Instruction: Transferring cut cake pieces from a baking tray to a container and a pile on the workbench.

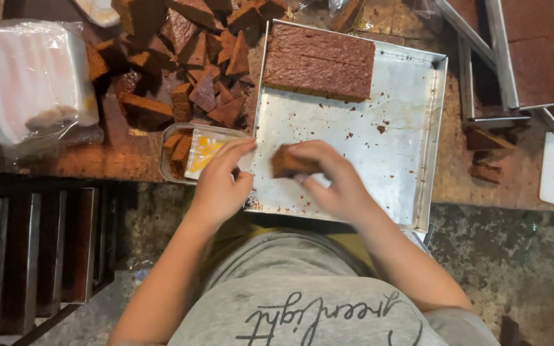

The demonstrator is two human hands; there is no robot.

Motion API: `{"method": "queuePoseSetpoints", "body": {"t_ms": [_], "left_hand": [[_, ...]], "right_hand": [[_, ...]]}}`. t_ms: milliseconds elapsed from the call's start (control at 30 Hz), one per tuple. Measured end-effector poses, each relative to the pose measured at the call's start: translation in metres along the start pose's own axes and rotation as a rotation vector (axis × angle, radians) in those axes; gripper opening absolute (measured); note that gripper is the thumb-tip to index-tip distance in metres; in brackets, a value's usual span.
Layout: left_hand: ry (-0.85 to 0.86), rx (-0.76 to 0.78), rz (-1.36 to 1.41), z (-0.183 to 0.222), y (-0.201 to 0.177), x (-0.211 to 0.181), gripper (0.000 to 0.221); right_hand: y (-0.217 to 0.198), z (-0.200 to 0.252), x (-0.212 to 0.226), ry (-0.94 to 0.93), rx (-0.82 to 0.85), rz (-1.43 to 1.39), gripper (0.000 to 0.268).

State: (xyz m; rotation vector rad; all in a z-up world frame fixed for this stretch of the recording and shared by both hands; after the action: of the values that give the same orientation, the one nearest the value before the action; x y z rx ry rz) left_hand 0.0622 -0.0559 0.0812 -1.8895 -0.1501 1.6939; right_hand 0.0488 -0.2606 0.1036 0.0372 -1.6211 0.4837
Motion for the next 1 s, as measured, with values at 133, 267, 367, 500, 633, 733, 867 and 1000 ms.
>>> {"method": "queuePoseSetpoints", "body": {"t_ms": [133, 267, 367, 500, 633, 733, 867, 1000], "left_hand": [[0.072, -0.034, -0.005, -0.006, 0.006, -0.026, 0.065], [0.24, -0.246, -0.101, -0.004, -0.005, -0.031, 0.045], [0.265, -0.326, -0.194, -0.002, -0.009, -0.025, 0.023], [0.246, -0.274, -0.271, -0.005, 0.003, -0.027, 0.034], [0.279, -0.268, -0.145, -0.01, 0.001, -0.047, 0.033], [0.237, -0.315, -0.106, -0.009, -0.011, -0.043, 0.012], [0.163, -0.215, -0.228, -0.008, -0.007, -0.043, 0.034], [0.113, -0.065, -0.164, -0.008, -0.001, -0.056, 0.051]], "right_hand": [[0.035, -0.001, 0.038, -0.253, 0.064, 0.315, 0.054], [0.029, 0.008, 0.027, -0.261, 0.021, 0.382, 0.057], [0.007, 0.017, 0.031, -0.303, -0.115, 0.208, 0.058], [-0.003, 0.026, 0.048, -0.491, -0.282, 0.195, 0.036], [-0.002, 0.027, 0.046, -0.574, -0.308, 0.165, 0.036], [-0.029, 0.038, 0.026, -0.543, -0.381, 0.106, 0.042], [-0.034, 0.038, 0.03, -0.475, -0.411, -0.006, 0.033], [-0.024, 0.036, 0.052, -0.537, -0.406, -0.025, 0.025]]}}
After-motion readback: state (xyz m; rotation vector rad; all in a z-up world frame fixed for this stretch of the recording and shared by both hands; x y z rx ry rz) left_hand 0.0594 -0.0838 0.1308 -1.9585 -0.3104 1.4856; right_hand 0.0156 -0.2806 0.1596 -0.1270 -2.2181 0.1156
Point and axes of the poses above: each hand's wrist, its own z-axis away from the middle knuckle, its own y-axis out of the palm, x = y × z, the point moved 7 cm from there along -z, towards the middle knuckle, and after that the axes turned 6 degrees about x, right-handed, at the moved point
